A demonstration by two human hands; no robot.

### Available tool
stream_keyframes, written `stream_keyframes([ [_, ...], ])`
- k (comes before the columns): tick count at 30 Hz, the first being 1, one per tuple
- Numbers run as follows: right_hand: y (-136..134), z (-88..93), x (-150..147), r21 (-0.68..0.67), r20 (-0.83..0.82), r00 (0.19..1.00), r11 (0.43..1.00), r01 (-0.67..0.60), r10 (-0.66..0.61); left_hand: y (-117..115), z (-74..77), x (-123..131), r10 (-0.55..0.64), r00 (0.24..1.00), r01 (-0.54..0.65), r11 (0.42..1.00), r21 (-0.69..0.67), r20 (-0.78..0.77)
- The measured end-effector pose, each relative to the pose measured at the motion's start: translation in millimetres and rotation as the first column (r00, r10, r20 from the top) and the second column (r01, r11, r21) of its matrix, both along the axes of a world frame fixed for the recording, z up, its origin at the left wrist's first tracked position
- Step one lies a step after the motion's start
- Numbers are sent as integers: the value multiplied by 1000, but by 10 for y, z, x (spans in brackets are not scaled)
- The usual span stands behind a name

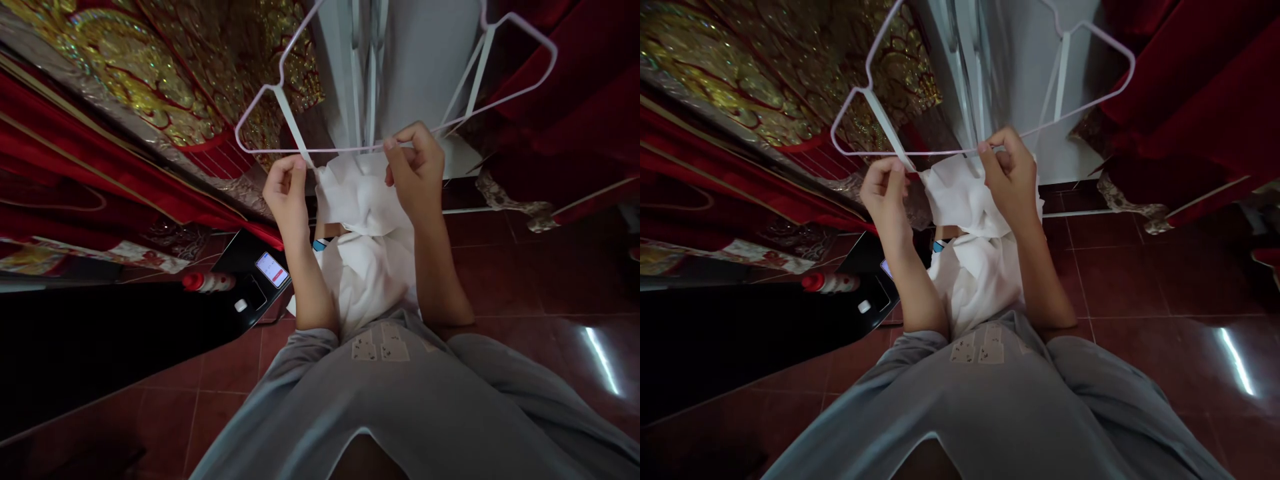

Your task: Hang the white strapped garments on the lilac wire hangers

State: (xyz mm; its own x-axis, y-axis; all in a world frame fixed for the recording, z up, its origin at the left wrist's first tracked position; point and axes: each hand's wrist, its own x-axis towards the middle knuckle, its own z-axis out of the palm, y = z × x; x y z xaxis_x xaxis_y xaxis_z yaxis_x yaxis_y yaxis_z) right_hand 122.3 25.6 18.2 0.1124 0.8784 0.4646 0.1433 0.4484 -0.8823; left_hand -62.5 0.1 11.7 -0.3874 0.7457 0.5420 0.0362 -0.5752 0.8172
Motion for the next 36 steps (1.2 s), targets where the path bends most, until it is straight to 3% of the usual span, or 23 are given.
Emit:
stream_keyframes([
  [4,-55,-2,7,1,-38,999,1000,-9,9,-124,125,-4,-207,976,213,972,-102,61],
  [7,-63,4,20,-24,-60,997,999,-42,40,-228,364,-86,-335,915,375,912,-165,226],
  [10,-39,10,51,-27,-61,997,998,-56,54,-273,729,-236,-383,746,556,809,-192,545],
  [13,-11,4,71,-22,-33,996,997,-79,78,-199,1067,-376,-459,601,653,754,-71,654],
  [16,-1,-13,56,-19,-17,995,995,-95,95,-52,1201,-450,-464,658,628,772,-93,593],
  [19,-3,-29,27,-31,0,995,994,-104,104,45,1087,-506,-412,761,488,872,-24,502],
  [23,13,-41,36,-42,11,996,995,-89,90,14,743,-586,-226,799,273,962,-2,557],
  [26,43,-59,67,-40,-6,994,993,-108,107,-31,505,-540,-127,797,222,971,-91,590],
  [29,59,-77,66,-32,-25,992,991,-128,127,-10,357,-367,-122,827,251,953,-167,549],
  [32,32,-57,34,-25,-40,990,991,-134,133,52,305,-164,-191,874,308,929,-204,447],
  [36,-24,55,26,-8,-42,989,990,-141,140,102,305,12,-183,898,265,951,-159,401],
])
